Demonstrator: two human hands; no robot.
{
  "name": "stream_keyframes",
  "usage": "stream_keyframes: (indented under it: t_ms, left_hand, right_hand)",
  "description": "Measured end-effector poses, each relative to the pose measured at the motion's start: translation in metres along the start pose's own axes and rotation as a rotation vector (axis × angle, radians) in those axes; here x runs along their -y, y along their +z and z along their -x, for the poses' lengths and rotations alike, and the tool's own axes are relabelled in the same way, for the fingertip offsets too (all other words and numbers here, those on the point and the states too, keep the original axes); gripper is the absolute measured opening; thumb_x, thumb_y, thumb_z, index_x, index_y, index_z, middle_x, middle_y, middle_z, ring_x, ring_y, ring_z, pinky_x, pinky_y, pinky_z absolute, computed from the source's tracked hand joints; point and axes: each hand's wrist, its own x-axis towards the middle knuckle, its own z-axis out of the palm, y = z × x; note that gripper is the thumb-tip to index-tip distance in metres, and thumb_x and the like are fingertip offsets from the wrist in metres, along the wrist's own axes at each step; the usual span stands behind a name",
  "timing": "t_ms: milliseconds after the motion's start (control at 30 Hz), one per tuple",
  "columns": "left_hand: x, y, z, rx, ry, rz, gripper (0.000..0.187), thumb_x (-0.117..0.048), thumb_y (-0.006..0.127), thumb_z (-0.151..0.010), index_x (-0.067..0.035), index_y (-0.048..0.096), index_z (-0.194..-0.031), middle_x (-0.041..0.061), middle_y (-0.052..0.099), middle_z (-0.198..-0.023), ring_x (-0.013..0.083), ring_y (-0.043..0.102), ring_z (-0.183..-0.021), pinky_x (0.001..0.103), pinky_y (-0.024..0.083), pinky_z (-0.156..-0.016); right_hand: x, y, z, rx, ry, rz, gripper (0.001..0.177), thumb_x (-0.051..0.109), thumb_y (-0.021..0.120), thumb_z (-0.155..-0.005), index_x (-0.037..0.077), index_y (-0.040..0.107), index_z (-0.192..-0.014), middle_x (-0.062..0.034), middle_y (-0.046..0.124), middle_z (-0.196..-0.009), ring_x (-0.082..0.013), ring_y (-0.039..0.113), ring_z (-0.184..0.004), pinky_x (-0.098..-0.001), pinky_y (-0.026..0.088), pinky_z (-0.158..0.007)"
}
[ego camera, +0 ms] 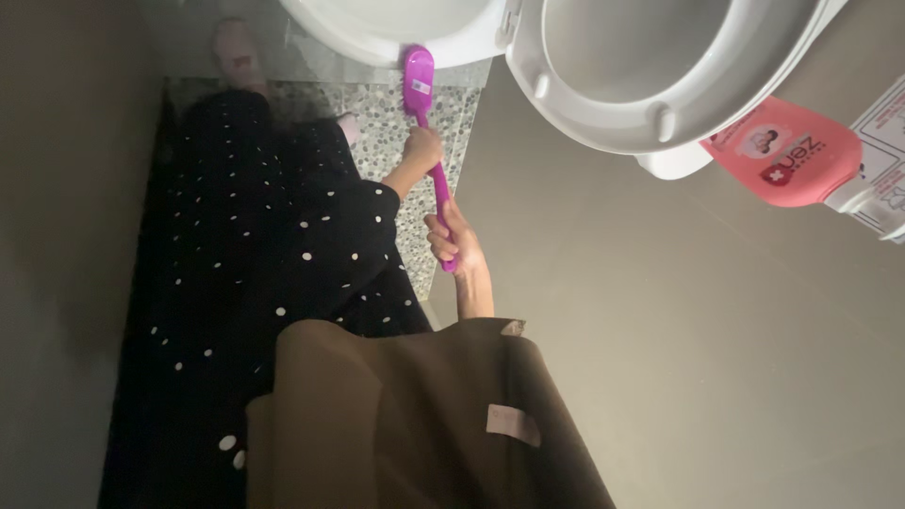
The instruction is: The person scrubs the interior of a toilet bowl using a brush and then rinses the area with a handheld bidet sprayer.
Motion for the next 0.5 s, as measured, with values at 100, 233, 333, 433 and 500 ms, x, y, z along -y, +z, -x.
stream_keyframes:
  t_ms: [100, 233, 333, 433, 500]
  left_hand:
    - [-0.016, -0.014, 0.006, 0.035, 0.504, -0.667, 0.024, -0.016, 0.059, -0.079, -0.002, 0.068, -0.097, 0.015, 0.067, -0.093, 0.0296, 0.068, -0.087, 0.038, 0.054, -0.073]
    - [-0.032, -0.011, -0.005, -0.026, 0.255, -0.266, 0.023, -0.014, 0.052, -0.087, 0.002, 0.066, -0.095, 0.019, 0.067, -0.084, 0.0316, 0.068, -0.080, 0.038, 0.055, -0.066]
    - [-0.033, 0.010, -0.027, 0.038, 0.258, -0.385, 0.022, -0.013, 0.055, -0.082, 0.001, 0.067, -0.094, 0.017, 0.067, -0.085, 0.0309, 0.068, -0.081, 0.039, 0.055, -0.067]
    - [-0.026, 0.032, -0.052, -0.107, 0.105, -0.192, 0.025, -0.016, 0.058, -0.078, 0.004, 0.066, -0.092, 0.019, 0.065, -0.084, 0.0310, 0.066, -0.078, 0.039, 0.055, -0.061]
    - [-0.022, 0.043, -0.066, 0.018, 0.191, -0.397, 0.022, -0.011, 0.057, -0.082, 0.002, 0.067, -0.096, 0.015, 0.068, -0.078, 0.0276, 0.070, -0.074, 0.037, 0.057, -0.061]
  right_hand:
    - [0.002, -0.013, -0.007, 0.059, -0.005, -0.136, 0.035, 0.023, 0.041, -0.100, 0.029, 0.038, -0.134, 0.0011, 0.036, -0.067, -0.0036, 0.030, -0.041, -0.0145, 0.025, -0.031]
    - [0.012, -0.028, -0.019, 0.074, 0.006, -0.310, 0.025, 0.023, 0.040, -0.104, 0.025, 0.041, -0.129, 0.0011, 0.036, -0.070, -0.0033, 0.031, -0.045, -0.0151, 0.026, -0.034]
    - [0.020, -0.034, -0.019, 0.103, 0.016, -0.377, 0.029, 0.023, 0.040, -0.101, 0.026, 0.042, -0.130, 0.0008, 0.037, -0.070, -0.0033, 0.031, -0.043, -0.0147, 0.027, -0.034]
    - [0.026, -0.037, -0.026, 0.126, 0.022, -0.442, 0.030, 0.024, 0.041, -0.101, 0.025, 0.043, -0.131, 0.0004, 0.037, -0.069, -0.0038, 0.031, -0.044, -0.0141, 0.028, -0.034]
    - [0.031, -0.036, -0.029, 0.136, 0.024, -0.463, 0.029, 0.025, 0.041, -0.102, 0.025, 0.042, -0.132, 0.0007, 0.037, -0.070, -0.0035, 0.031, -0.045, -0.0151, 0.028, -0.035]
